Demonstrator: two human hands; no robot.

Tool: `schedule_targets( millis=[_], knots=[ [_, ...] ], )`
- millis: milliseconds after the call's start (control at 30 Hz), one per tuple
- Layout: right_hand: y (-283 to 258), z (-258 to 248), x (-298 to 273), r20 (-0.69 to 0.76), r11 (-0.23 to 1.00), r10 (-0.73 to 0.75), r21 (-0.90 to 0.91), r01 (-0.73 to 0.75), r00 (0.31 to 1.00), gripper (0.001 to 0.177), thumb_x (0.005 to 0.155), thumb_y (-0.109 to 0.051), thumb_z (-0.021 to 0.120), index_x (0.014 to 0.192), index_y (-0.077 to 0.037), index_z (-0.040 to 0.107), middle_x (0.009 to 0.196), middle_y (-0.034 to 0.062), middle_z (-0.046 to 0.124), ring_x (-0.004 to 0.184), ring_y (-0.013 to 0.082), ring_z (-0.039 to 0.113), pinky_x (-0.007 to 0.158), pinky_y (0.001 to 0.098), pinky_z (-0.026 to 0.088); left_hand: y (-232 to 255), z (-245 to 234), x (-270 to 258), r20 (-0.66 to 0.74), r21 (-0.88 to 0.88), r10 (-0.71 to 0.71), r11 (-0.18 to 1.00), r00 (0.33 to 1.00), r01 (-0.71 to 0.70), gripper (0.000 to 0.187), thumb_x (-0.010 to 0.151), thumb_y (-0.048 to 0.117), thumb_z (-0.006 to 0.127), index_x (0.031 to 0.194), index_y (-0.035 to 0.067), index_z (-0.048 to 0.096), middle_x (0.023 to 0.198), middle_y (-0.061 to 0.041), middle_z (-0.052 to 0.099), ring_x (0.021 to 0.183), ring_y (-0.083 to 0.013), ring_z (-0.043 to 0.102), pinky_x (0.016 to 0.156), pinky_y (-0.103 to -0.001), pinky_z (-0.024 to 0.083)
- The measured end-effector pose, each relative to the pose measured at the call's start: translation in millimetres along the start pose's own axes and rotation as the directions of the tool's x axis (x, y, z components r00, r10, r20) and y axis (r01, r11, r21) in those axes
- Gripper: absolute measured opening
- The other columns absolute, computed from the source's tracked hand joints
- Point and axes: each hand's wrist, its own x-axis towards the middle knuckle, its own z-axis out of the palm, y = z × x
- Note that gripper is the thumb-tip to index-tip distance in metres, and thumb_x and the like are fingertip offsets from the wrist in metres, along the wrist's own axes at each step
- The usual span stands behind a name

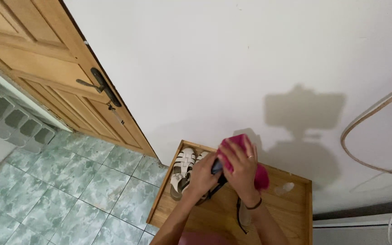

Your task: Cleaning a pair of black high-heeled shoes using a pink cloth

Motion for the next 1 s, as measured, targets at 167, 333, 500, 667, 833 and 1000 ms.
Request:
schedule_targets(
  millis=[167,333,500,667,833,1000],
  knots=[
    [-3.8,2.9,-14.8,0.009,0.883,0.264,0.401,-0.246,0.964,0.038,0.103,-0.013,0.058,0.140,-0.011,0.058,0.159,0.0206,0.038,0.149,0.0429,0.038,0.126,0.0546,0.036,6.4,-15.0,1.4,-0.133,-0.083,-0.021,0.997,0.991,0.010,0.053,0.086,0.009,0.078,0.134,0.011,0.057,0.117,-0.013,0.069,0.101,-0.0304,0.069,0.085,-0.039,0.058],
    [-30.1,-0.5,-41.9,0.140,1.000,0.008,0.002,-0.008,0.990,0.040,0.100,-0.036,0.060,0.138,-0.022,0.064,0.156,0.0038,0.049,0.150,0.0454,0.033,0.121,0.0732,0.022,-1.2,-6.7,-3.9,-0.030,-0.055,-0.028,0.998,0.999,0.026,0.040,0.087,0.008,0.054,0.126,0.002,0.060,0.105,-0.018,0.067,0.083,-0.0369,0.068,0.064,-0.046,0.053],
    [-1.0,3.0,-7.5,0.002,0.991,0.081,0.111,-0.081,0.997,0.030,0.102,-0.031,0.059,0.128,-0.019,0.066,0.140,0.0047,0.062,0.144,0.0386,0.044,0.126,0.0595,0.022,-0.2,-8.2,-1.4,0.001,0.004,-0.006,1.000,1.000,0.006,0.065,0.071,-0.003,0.070,0.134,0.005,0.055,0.116,-0.017,0.068,0.091,-0.0336,0.069,0.074,-0.044,0.055],
    [8.6,8.4,-10.5,0.056,0.663,0.544,0.583,-0.470,0.837,0.038,0.102,-0.023,0.060,0.137,-0.006,0.061,0.133,0.0151,0.063,0.130,0.0324,0.058,0.115,0.0503,0.039,20.8,-22.1,5.2,-0.028,-0.288,-0.316,0.911,0.948,0.295,0.049,0.087,0.012,0.079,0.134,0.008,0.064,0.117,-0.021,0.070,0.109,-0.0424,0.068,0.091,-0.054,0.057],
    [-13.8,8.9,-42.3,0.463,0.183,0.580,0.728,-0.661,0.670,0.085,0.095,-0.033,0.052,0.162,-0.016,0.002,0.169,0.0165,0.016,0.155,0.0292,0.022,0.126,0.0404,0.013,12.8,-13.4,9.1,-0.151,-0.429,-0.362,0.862,0.920,0.269,0.041,0.089,0.015,0.072,0.129,0.008,0.062,0.113,-0.010,0.071,0.102,-0.0248,0.068,0.084,-0.035,0.053],
    [13.1,40.3,-105.9,0.665,-0.377,0.588,0.729,-0.571,0.460,0.088,0.079,0.010,0.062,0.152,-0.030,0.031,0.117,0.0124,0.063,0.079,0.0205,0.060,0.055,0.0310,0.045,16.3,-22.1,9.4,-0.098,-0.540,-0.369,0.800,0.924,0.262,0.055,0.094,0.017,0.068,0.145,0.013,0.049,0.145,-0.011,0.055,0.135,-0.0249,0.049,0.112,-0.038,0.037]
  ],
)
